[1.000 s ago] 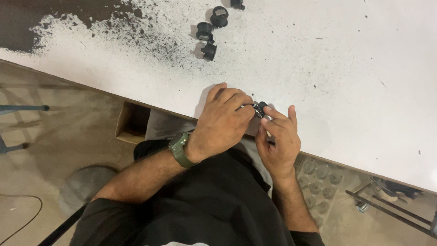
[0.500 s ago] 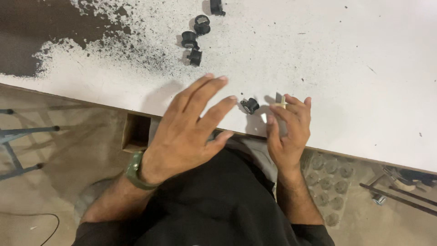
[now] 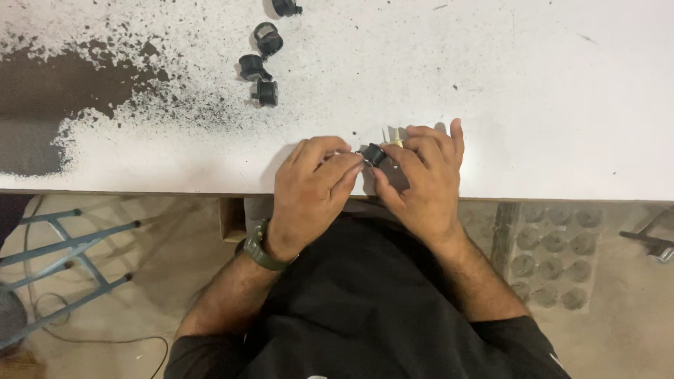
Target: The person sits at a workbench fitting small light-colored inserts into black plastic housings, pressing each insert in by hand and setting the completed assembly aside with other finished pieces. They repeat this assembly one piece at a time across the episode.
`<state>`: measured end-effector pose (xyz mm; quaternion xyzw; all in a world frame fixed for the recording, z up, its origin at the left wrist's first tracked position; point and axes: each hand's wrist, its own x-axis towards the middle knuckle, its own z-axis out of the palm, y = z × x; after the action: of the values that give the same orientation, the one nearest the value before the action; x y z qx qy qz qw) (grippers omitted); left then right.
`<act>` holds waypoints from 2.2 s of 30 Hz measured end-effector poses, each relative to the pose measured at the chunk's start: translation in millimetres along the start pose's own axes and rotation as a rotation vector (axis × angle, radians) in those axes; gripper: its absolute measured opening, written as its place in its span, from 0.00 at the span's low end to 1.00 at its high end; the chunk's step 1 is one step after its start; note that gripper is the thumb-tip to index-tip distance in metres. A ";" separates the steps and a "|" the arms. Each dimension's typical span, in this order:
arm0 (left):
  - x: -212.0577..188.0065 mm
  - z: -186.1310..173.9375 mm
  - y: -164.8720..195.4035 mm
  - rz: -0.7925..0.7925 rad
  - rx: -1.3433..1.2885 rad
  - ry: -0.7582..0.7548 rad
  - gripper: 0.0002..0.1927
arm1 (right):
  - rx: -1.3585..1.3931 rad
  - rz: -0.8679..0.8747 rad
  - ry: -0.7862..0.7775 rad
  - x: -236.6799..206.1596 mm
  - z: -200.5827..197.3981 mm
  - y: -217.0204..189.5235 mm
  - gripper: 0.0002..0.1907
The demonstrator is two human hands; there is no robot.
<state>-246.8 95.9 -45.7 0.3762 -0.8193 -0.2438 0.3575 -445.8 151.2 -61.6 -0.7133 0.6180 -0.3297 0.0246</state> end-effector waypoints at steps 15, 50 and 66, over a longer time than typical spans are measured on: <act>14.5 2.9 7.8 0.190 0.119 -0.022 0.07 | 0.018 -0.045 -0.042 -3.4 -4.9 5.3 0.19; 3.4 6.2 -8.4 -0.104 -0.267 -0.090 0.06 | 0.137 -0.127 0.061 -10.7 8.8 -15.6 0.17; 43.7 -100.2 -82.8 0.028 0.536 -0.154 0.26 | 0.167 0.160 0.206 13.6 -13.7 11.6 0.09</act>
<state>-153.3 -1.2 -20.9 0.4265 -0.8844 -0.0412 0.1852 -462.5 141.4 -50.1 -0.6199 0.6424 -0.4482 0.0463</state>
